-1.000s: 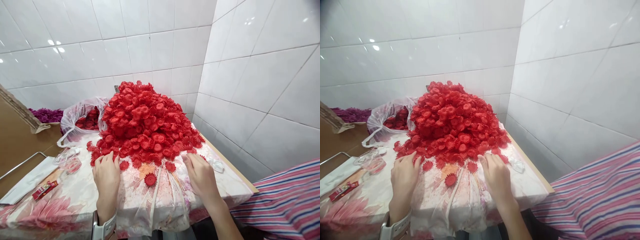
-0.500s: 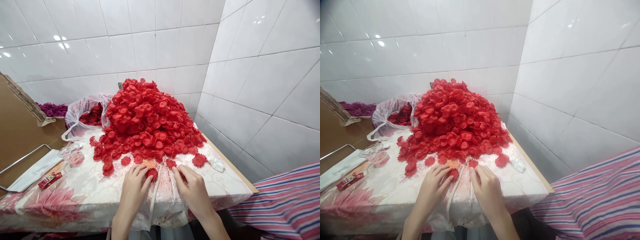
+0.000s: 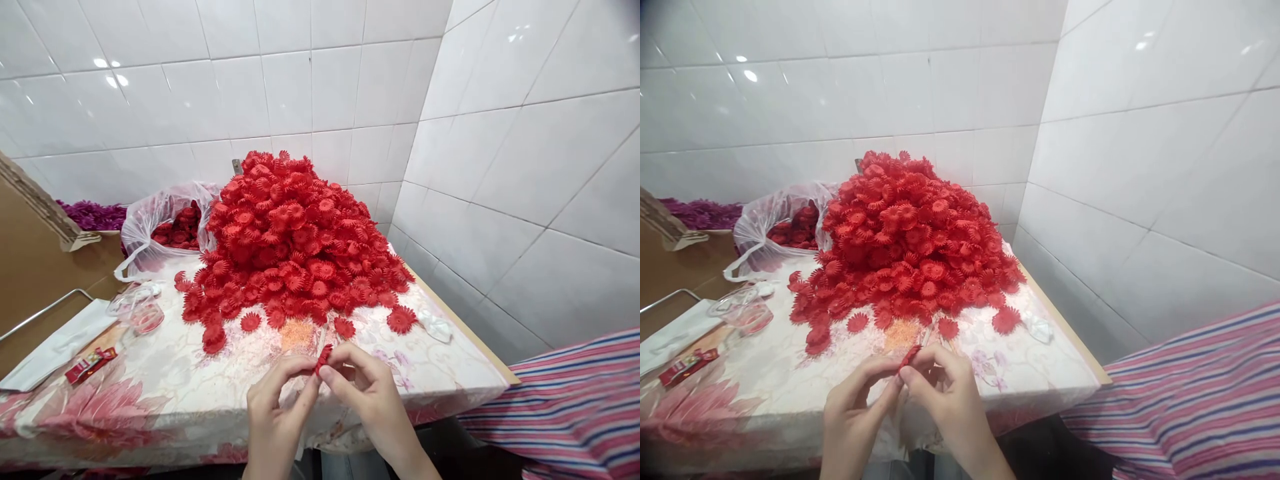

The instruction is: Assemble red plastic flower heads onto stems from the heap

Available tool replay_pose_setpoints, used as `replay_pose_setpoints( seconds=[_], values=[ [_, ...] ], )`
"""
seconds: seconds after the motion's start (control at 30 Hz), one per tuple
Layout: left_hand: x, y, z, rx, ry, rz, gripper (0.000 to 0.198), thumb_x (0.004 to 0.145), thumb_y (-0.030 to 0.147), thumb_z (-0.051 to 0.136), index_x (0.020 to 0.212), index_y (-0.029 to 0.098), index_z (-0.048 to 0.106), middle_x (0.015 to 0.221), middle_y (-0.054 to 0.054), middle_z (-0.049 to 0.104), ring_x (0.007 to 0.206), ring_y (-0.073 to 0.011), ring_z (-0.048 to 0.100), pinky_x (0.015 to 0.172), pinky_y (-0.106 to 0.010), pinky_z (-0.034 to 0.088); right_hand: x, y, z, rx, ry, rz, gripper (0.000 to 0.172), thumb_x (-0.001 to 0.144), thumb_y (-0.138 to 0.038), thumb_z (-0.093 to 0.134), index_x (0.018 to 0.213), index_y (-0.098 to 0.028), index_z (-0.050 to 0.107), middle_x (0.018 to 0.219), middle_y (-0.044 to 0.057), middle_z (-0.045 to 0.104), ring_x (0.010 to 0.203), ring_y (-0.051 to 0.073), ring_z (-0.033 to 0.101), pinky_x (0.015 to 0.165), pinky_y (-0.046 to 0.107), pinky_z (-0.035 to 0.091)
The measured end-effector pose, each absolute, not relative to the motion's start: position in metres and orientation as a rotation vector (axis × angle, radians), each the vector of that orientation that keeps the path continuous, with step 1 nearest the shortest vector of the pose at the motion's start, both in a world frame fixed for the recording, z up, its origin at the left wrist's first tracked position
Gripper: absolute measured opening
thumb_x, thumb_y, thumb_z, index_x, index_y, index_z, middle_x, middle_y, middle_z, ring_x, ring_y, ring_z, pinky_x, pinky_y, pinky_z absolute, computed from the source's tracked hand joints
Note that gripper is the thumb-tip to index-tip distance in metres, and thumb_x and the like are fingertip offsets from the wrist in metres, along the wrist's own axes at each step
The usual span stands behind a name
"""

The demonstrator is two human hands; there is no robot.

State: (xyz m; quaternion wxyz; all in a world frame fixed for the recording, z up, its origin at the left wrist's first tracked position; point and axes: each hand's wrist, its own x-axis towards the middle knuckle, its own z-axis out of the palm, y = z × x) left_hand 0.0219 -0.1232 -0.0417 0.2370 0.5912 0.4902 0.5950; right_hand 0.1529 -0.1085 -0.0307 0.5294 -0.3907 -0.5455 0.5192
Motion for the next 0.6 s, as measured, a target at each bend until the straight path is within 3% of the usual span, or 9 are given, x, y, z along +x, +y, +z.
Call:
replay_pose_setpoints(
  seconds=[0.37, 0.6],
  values=[
    [0.037, -0.145, -0.023, 1.424, 1.138, 1.738, 0.003, 0.073, 0.024, 0.075, 0.074, 0.026, 0.076, 0.071, 0.000, 0.075, 0.066, -0.0156, 0.067, 0.065, -0.022, 0.054, 0.166, -0.121, -0.026, -0.747, -1.029, 1.579, 0.028, 0.072, -0.045, 0.075, 0.073, -0.019, 0.065, 0.061, -0.002, 0.058, 0.049, 0.008, 0.041, 0.043, 0.018, 0.031],
    [0.039, -0.148, -0.021, 1.425, 1.132, 1.745, 0.003, 0.073, 0.025, 0.075, 0.076, 0.026, 0.075, 0.072, 0.000, 0.075, 0.068, -0.0147, 0.067, 0.066, -0.021, 0.054, 0.166, -0.123, -0.020, -0.679, -1.043, 1.582, 0.021, 0.078, -0.039, 0.071, 0.073, -0.020, 0.064, 0.061, -0.003, 0.059, 0.059, 0.011, 0.056, 0.057, 0.021, 0.046]
  ],
)
